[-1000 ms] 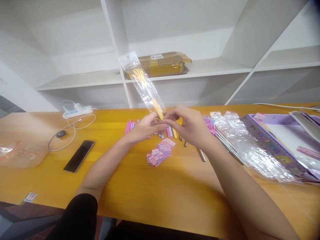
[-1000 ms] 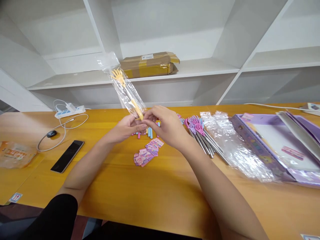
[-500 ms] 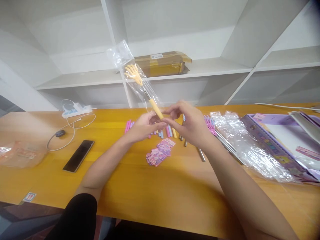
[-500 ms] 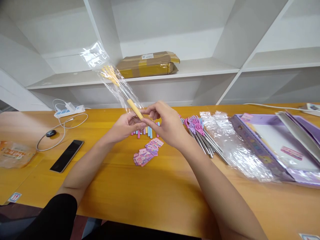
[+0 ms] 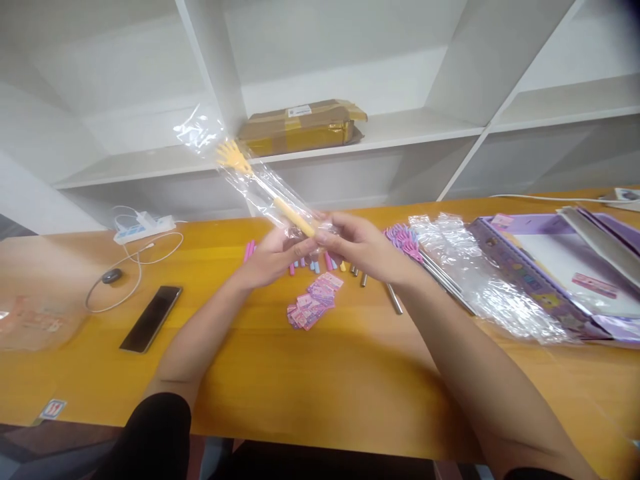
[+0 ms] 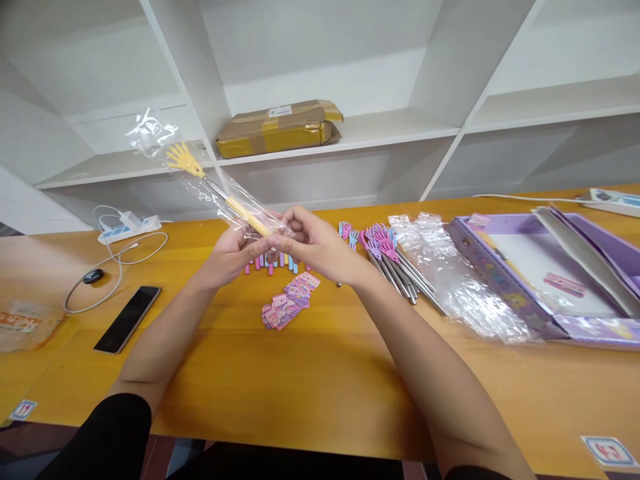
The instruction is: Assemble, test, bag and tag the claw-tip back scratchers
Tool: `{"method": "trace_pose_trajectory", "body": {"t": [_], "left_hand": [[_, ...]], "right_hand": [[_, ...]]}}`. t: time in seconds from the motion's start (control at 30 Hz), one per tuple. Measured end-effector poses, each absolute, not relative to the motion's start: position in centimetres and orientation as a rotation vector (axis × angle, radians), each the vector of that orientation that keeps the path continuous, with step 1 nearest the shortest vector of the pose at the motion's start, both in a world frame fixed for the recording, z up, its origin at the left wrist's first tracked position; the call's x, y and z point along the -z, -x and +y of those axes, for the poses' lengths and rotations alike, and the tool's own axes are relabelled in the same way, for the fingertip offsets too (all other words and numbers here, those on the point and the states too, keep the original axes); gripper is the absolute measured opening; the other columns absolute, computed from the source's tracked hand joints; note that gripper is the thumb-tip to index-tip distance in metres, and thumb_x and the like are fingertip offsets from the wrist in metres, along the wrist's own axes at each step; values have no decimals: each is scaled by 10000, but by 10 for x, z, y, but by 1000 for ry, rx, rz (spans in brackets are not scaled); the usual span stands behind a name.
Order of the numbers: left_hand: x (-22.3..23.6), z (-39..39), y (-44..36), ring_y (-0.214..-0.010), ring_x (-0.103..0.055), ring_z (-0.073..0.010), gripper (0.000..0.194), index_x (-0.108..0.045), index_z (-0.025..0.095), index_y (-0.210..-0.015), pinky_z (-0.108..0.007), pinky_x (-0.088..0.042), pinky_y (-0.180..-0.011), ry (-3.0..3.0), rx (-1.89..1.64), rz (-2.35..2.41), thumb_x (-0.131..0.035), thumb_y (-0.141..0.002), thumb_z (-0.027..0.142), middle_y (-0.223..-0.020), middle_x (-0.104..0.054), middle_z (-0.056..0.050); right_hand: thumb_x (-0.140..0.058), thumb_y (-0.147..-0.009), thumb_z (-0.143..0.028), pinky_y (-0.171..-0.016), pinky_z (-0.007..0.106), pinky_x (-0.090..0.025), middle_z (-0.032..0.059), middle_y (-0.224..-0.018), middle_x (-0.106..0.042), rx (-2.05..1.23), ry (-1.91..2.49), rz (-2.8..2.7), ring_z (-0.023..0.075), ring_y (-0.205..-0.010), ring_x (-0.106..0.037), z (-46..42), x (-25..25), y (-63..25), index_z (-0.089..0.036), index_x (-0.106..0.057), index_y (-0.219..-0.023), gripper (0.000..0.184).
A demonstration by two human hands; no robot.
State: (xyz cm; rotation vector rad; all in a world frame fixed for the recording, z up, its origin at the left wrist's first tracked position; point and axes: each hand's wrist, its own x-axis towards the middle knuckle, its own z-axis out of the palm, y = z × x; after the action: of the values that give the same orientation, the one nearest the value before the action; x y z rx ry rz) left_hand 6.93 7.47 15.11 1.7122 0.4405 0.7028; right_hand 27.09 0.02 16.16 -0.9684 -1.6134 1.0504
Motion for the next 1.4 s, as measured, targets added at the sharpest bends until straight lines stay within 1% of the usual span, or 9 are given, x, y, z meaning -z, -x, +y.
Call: {"method": "trace_pose_trajectory", "body": {"t": [0.1, 0.2, 0.47, 0.73, 0.87, 0.93, 1.07, 1.23, 1.4], "left_hand": [[-148, 77, -72, -743, -680, -172, 514, -670, 182, -1295, -258, -512, -559, -1662, -758, 419, -787, -937, 532, -902, -703, -54], [-146, 81, -74, -722, -652, -148, 538, -641, 198, -1339, -263, -548, -605, -1580, -800, 346, -813, -924, 494, -893, -686, -30], [-143, 84, -72, -667, -638, -139, 549, -618, 209, -1375, -245, -505, -543, -1597, -752, 364, -793, -942, 498, -835, -673, -18], [-152, 82, -66, -864, -711, -170, 591, -559, 213, -1484, -265, -579, -688, -1752, -740, 412, -769, -980, 441, -1021, -720, -65], [-158, 75, -66, -852, -708, -167, 578, -544, 212, -1494, -219, -506, -573, -1795, -662, 391, -738, -1002, 445, -1081, -712, -86], [-159, 73, -66, -808, -697, -154, 546, -552, 212, -1478, -209, -470, -543, -1816, -625, 376, -724, -1014, 442, -1055, -710, -85], [-156, 74, -66, -857, -704, -166, 514, -576, 228, -1441, -237, -530, -634, -1819, -620, 281, -736, -1005, 450, -1115, -709, -90], [-151, 77, -67, -674, -665, -121, 403, -641, 185, -1261, -218, -451, -544, -1833, -660, 289, -750, -993, 467, -894, -694, -36], [-147, 77, -69, -686, -692, -136, 422, -637, 179, -1243, -203, -409, -492, -1804, -664, 348, -770, -976, 477, -854, -718, -35]], "right_hand": [[-829, -923, -508, -557, 238, -445, 15, -983, -652, -1060, 795, -1507, 103, -716, -598, 3, -157, -276, -241, -506, -1083, 448], [-845, -924, -443, -555, 237, -449, 25, -1078, -618, -1046, 726, -1497, 88, -726, -574, 5, -155, -282, -251, -522, -1140, 434], [-793, -968, -488, -574, 248, -438, -31, -740, -558, -945, 844, -1572, 86, -648, -517, 2, -162, -290, -202, -588, -931, 354], [-757, -986, -520, -626, 260, -455, 1, -838, -607, -774, 993, -1595, 101, -719, -554, -3, -161, -287, -198, -560, -946, 379], [-824, -927, -496, -633, 268, -494, 15, -964, -649, -916, 916, -1557, 125, -785, -612, -1, -156, -281, -230, -496, -1056, 442], [-823, -921, -502, -631, 274, -491, 29, -972, -676, -978, 930, -1597, 128, -777, -619, 0, -156, -279, -220, -505, -989, 431], [-768, -962, -522, -603, 271, -454, 22, -876, -692, -1034, 939, -1636, 110, -693, -582, 2, -157, -275, -194, -564, -906, 390], [-641, -1041, -586, -523, 244, -366, -4, -757, -651, -1120, 828, -1704, 80, -582, -476, 5, -153, -274, -168, -675, -993, 422], [-589, -1070, -598, -523, 230, -378, 0, -722, -657, -1116, 779, -1713, 75, -562, -456, 7, -147, -274, -161, -668, -910, 472]]}}
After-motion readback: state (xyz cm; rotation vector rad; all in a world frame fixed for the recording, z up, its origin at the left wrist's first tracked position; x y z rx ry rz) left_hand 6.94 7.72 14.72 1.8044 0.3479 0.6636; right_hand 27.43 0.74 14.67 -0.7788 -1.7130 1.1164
